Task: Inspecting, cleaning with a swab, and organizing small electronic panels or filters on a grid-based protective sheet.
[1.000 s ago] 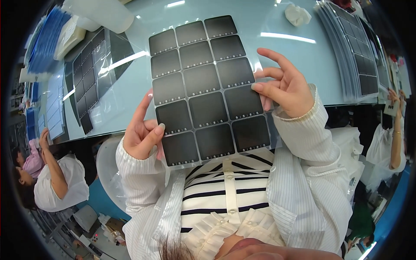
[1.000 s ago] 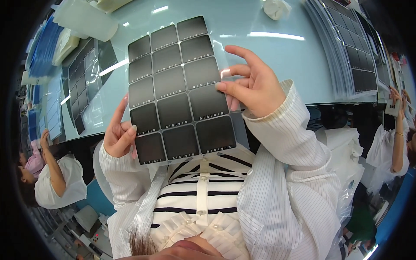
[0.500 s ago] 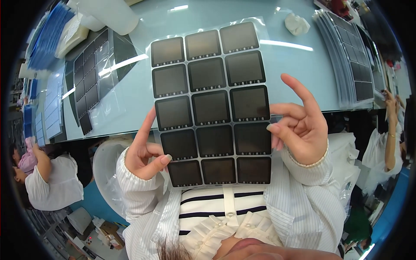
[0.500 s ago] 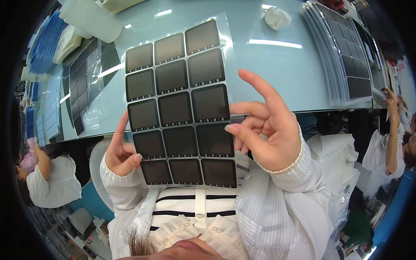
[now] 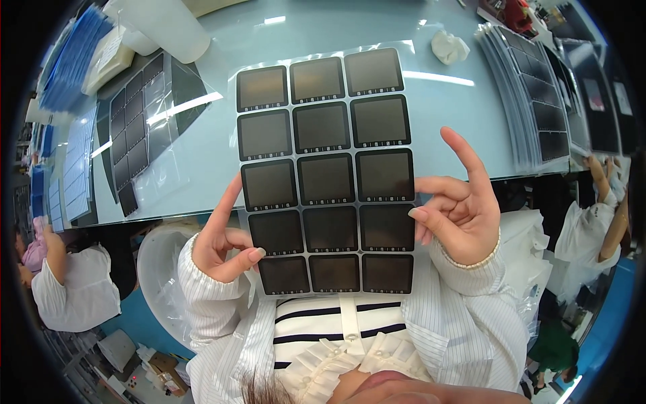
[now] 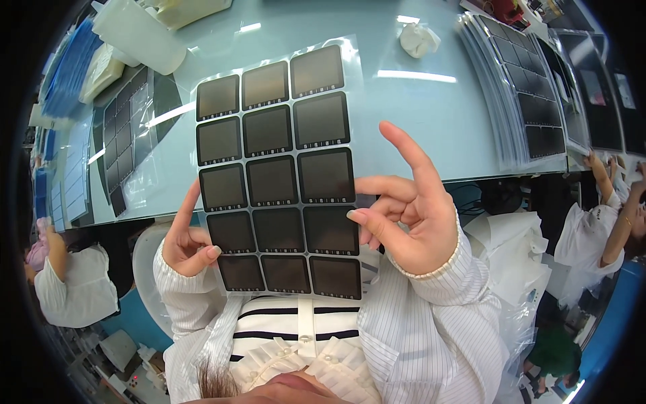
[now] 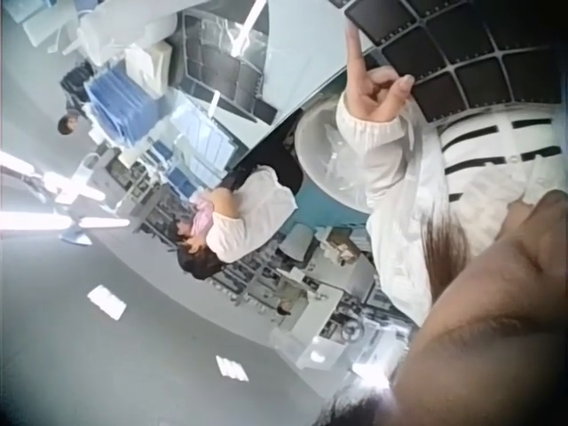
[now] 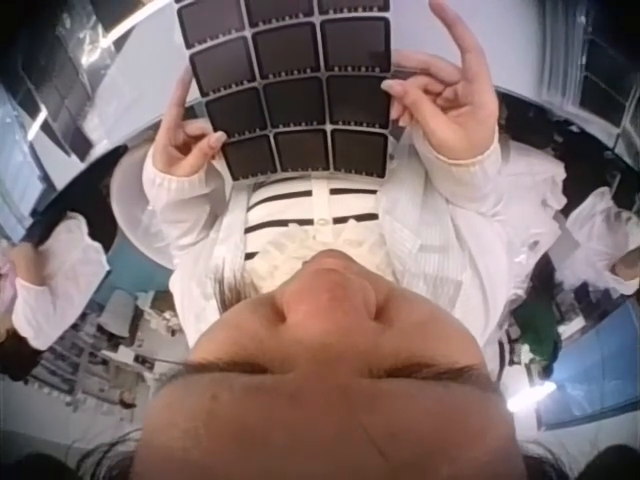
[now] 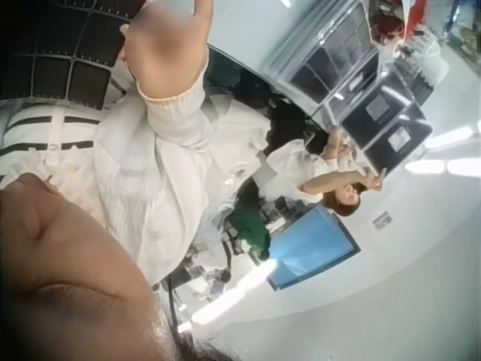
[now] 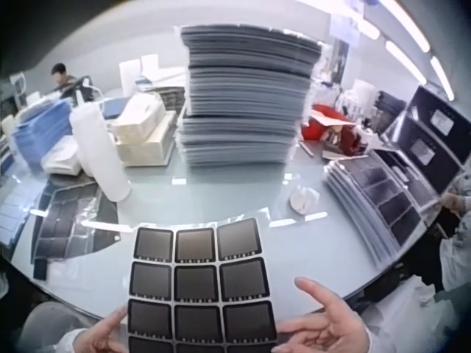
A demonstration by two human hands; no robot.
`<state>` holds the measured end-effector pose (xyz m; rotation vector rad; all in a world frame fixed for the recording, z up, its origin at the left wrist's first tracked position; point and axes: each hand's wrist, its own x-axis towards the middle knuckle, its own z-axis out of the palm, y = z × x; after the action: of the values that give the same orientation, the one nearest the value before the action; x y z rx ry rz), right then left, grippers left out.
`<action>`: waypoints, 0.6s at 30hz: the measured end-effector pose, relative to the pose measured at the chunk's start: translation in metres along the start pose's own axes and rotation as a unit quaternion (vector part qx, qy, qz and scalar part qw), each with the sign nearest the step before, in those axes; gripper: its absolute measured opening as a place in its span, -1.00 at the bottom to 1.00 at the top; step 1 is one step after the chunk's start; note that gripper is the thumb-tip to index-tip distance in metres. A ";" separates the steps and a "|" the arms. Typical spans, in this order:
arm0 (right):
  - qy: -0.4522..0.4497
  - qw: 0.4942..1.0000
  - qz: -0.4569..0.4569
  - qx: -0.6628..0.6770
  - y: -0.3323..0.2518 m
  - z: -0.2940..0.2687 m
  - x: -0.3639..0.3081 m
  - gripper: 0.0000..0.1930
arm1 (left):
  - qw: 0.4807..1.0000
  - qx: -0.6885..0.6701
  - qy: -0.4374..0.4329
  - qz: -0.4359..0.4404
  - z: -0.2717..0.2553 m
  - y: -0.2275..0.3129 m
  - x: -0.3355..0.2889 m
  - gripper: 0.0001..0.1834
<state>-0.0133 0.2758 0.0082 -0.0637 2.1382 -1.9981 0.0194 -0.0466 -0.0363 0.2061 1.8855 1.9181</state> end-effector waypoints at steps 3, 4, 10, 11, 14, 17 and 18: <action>-0.003 1.000 0.003 0.003 0.000 0.000 0.001 -0.23 | 1.000 -0.002 -0.001 -0.008 0.000 0.000 -0.001 -0.07; -0.003 1.000 0.003 0.003 0.000 -0.001 0.001 -0.23 | 1.000 -0.002 -0.002 -0.008 0.000 0.000 0.000 -0.07; -0.012 1.000 -0.011 0.006 0.003 0.000 0.003 -0.23 | 1.000 -0.025 -0.010 -0.015 0.000 -0.004 0.003 -0.07; -0.010 1.000 -0.010 0.009 0.003 0.000 0.004 -0.25 | 0.999 -0.026 -0.011 -0.018 0.000 -0.006 0.005 -0.06; -0.011 0.998 -0.005 0.054 0.017 0.000 0.012 -0.34 | 0.999 -0.020 0.000 -0.043 0.010 -0.004 0.010 -0.04; -0.035 0.984 0.072 0.159 0.031 -0.007 0.012 -0.51 | 0.998 -0.015 0.013 -0.061 0.019 -0.004 0.013 -0.02; -0.055 0.964 0.143 0.219 0.035 -0.012 0.010 -0.59 | 0.998 -0.015 0.013 -0.058 0.020 -0.005 0.014 -0.01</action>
<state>-0.0217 0.2880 -0.0273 0.1880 1.4963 -2.1742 0.0164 -0.0226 -0.0423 0.0617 1.8416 1.8773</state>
